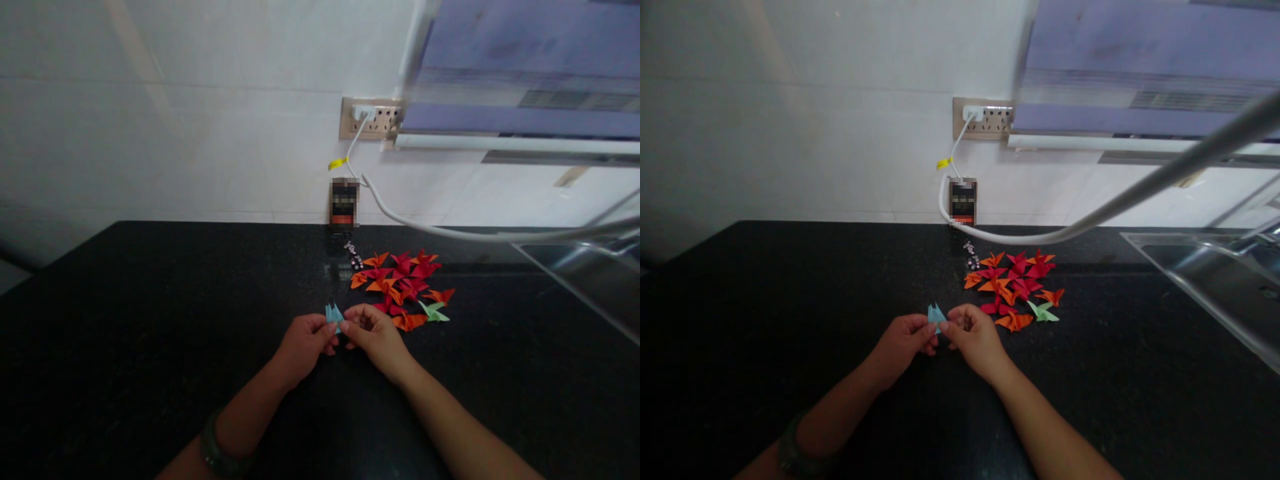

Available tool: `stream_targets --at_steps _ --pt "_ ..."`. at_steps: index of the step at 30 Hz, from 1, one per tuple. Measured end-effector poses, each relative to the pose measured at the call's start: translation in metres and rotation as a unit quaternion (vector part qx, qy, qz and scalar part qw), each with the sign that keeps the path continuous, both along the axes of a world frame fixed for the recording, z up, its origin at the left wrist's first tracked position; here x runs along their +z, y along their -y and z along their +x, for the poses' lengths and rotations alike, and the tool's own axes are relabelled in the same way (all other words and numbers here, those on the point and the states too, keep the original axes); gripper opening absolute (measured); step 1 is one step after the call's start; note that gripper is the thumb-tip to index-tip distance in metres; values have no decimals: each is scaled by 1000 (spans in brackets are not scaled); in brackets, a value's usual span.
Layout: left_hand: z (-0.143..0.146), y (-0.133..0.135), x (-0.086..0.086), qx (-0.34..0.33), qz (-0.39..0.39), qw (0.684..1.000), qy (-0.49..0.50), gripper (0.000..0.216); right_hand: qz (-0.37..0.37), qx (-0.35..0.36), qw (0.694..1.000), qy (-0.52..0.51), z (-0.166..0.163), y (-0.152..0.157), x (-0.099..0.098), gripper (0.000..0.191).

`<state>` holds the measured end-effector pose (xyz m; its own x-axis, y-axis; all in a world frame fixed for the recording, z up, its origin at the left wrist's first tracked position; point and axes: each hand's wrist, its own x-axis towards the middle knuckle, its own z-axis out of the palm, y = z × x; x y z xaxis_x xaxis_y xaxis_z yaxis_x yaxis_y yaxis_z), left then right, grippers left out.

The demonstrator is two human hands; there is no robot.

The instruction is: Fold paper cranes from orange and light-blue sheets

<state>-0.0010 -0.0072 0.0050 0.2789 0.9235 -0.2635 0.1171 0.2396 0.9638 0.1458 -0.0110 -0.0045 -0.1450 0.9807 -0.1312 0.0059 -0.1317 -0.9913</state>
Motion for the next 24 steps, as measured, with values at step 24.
stream_targets --at_steps 24 --pt "3 0 -5 47 -50 993 99 22 33 21 998 -46 -5 5 2 24"
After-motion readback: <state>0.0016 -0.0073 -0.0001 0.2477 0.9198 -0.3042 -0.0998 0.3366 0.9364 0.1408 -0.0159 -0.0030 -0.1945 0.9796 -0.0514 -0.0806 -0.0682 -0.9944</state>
